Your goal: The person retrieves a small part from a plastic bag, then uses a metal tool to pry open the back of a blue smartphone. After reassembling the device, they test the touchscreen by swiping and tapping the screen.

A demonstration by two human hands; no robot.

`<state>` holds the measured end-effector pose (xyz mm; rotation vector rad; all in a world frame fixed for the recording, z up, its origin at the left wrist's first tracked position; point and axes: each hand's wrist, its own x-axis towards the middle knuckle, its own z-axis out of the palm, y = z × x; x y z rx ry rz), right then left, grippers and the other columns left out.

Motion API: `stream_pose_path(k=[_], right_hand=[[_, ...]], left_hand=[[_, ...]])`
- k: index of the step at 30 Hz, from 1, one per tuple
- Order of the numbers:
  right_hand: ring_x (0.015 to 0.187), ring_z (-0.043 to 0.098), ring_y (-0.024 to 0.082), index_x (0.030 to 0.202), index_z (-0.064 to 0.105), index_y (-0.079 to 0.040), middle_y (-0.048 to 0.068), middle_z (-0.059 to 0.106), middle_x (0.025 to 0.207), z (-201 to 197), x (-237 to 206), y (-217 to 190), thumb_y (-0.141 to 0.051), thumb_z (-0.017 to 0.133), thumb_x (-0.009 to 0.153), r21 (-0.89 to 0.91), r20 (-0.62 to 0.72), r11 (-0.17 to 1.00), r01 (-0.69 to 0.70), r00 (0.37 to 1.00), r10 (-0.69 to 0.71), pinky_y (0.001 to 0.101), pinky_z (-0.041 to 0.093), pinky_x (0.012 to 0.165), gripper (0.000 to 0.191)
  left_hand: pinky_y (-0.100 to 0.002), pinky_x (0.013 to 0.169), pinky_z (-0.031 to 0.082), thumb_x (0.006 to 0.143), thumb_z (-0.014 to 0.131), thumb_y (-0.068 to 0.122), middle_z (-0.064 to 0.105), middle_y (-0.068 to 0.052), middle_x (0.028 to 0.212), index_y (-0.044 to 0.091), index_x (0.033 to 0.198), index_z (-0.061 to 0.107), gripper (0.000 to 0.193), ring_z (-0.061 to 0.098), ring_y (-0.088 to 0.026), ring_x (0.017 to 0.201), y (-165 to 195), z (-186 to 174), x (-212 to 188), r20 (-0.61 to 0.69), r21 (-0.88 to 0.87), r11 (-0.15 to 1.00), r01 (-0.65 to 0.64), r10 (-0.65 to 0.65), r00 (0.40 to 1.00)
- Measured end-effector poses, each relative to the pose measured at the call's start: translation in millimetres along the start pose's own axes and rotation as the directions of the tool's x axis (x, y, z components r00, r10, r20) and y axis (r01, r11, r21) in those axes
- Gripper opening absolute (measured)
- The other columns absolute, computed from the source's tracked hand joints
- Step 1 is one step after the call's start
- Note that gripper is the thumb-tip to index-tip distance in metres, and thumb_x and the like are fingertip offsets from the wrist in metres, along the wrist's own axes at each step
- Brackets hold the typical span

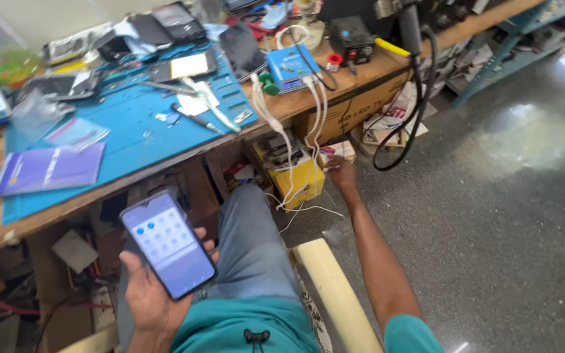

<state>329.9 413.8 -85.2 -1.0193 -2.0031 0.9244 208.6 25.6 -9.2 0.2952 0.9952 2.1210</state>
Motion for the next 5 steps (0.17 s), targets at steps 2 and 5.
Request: stream_pose_path(k=[2, 5], right_hand=[[0.102, 0.07, 0.026, 0.121, 0.069, -0.002, 0.014, 0.071, 0.116, -1, 6, 12, 0.002, 0.069, 0.072, 0.258, 0.259, 0.942, 0.216, 0.923, -0.283, 0.0377, 0.059, 0.079, 0.049], [0.098, 0.072, 0.028, 0.12, 0.07, -0.004, 0.016, 0.073, 0.117, 14, 9, 23, -0.019, 0.08, 0.078, 0.065, 0.282, 0.99, 0.129, 0.949, -0.142, 0.0408, 0.058, 0.085, 0.046]], left_hand=[[-0.068, 0.102, 0.045, 0.097, 0.031, 0.074, 0.054, -0.029, 0.136, 0.001, 0.156, 0.037, 0.094, 0.058, -0.046, 0.118, -5, 7, 1, -0.022, 0.022, 1.0, 0.009, -0.009, 1.0], [-0.068, 0.102, 0.043, 0.096, 0.032, 0.075, 0.053, -0.03, 0.14, 0.002, 0.157, 0.036, 0.095, 0.058, -0.047, 0.119, -11, 7, 4, -0.006, 0.069, 0.997, 0.034, -0.033, 0.999]])
